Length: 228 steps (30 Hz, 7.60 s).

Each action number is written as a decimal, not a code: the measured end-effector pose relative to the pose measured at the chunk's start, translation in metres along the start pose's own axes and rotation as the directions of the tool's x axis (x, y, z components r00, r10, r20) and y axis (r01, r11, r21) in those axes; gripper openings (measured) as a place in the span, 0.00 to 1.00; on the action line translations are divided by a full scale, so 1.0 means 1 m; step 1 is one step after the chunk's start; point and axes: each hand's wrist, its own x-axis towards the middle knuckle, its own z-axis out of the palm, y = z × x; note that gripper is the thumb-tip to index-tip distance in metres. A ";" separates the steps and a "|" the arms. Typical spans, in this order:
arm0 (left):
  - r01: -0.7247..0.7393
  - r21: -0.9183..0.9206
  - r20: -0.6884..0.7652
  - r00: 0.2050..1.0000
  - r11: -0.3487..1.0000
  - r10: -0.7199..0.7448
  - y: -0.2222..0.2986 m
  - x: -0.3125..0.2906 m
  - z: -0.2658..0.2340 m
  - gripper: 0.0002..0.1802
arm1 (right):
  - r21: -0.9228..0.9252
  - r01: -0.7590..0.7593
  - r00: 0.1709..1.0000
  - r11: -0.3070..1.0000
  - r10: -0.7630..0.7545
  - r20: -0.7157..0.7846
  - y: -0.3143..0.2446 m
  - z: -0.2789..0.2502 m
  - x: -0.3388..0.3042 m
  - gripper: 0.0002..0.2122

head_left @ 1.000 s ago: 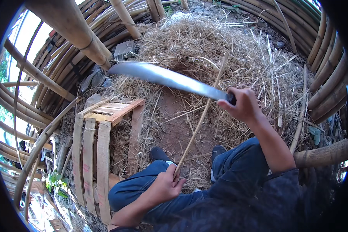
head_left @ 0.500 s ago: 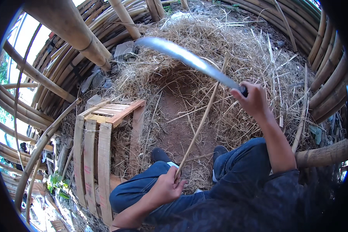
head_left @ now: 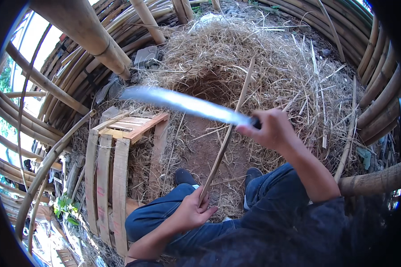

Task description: The person whittles bamboo sticks by shaving and trimming them with a machete.

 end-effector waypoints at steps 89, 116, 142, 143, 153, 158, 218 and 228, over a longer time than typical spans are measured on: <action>-0.519 0.748 0.003 0.625 0.413 0.780 0.082 0.082 0.042 0.25 | 0.894 0.038 0.852 0.447 0.452 -0.263 -0.008 -0.050 -0.030 0.07; -0.613 0.303 -0.506 0.545 0.729 0.669 0.023 0.160 0.071 0.30 | 0.778 0.600 0.513 -0.188 0.836 -0.194 -0.021 -0.079 0.117 0.06; -0.550 0.269 0.449 0.798 0.790 0.402 0.058 0.144 0.061 0.31 | 0.890 0.440 0.540 0.123 0.755 -0.372 0.125 -0.157 0.065 0.07; -0.745 0.074 0.502 0.602 0.663 0.621 0.058 0.125 0.086 0.32 | 0.897 0.428 0.489 0.110 0.806 -0.332 0.107 -0.150 0.070 0.07; -0.132 0.789 -0.075 0.949 0.599 0.307 0.036 0.105 -0.120 0.26 | 0.986 0.167 0.757 0.006 0.640 -0.132 -0.013 -0.038 0.038 0.04; -0.052 0.076 0.150 0.988 0.996 0.041 0.053 0.037 -0.107 0.21 | 0.996 0.087 0.911 0.014 0.404 -0.085 -0.057 0.008 0.041 0.05; -0.155 0.397 -0.013 0.985 0.905 0.174 0.037 0.051 0.121 0.22 | -0.358 -0.094 0.958 0.929 0.182 0.221 0.009 -0.056 -0.147 0.12; -0.130 0.313 -0.002 0.990 0.941 0.138 0.028 0.047 0.119 0.20 | -0.311 -0.396 0.913 0.864 0.406 -0.036 0.064 -0.070 -0.131 0.08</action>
